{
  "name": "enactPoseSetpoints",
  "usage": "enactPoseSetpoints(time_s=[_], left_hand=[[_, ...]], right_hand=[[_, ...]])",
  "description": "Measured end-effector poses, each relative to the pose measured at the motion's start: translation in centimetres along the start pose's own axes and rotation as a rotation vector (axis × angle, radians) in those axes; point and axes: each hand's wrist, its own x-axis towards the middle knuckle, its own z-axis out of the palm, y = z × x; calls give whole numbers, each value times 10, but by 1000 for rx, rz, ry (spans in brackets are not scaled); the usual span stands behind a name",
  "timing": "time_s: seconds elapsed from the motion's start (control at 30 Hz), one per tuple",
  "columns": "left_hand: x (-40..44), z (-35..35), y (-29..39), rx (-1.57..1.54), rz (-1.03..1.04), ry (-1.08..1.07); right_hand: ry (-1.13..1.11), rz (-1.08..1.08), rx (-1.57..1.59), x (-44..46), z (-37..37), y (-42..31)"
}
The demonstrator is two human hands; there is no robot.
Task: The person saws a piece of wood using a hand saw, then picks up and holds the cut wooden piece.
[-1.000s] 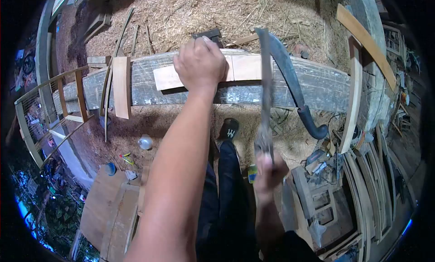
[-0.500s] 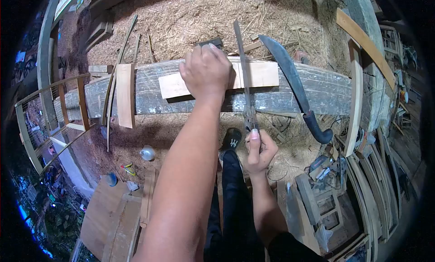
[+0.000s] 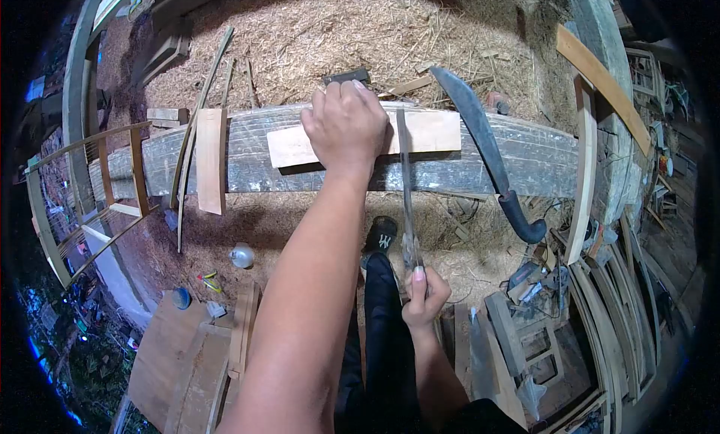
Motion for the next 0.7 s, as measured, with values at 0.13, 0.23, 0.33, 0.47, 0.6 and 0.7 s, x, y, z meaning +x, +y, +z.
enactPoseSetpoints(time_s=[0.13,0.23,0.33,0.47,0.6,0.7], left_hand=[[1,-4,1,-13,42,-9],[0,-4,-1,-35,-7,-44],[4,-4,0,-24,21,-8],[-1,-3,-2,-44,46,-23],[2,-1,-1,-36,4,6],[1,-2,-2,-41,8,-22]], right_hand=[[19,-56,3,18,13,2],[27,-32,-5,11,8,-14],[38,-55,-12,11,12,-16],[54,-3,15,33,26,-17],[91,-81,3,11,22,-28],[40,-23,-25,-13,10,-21]])
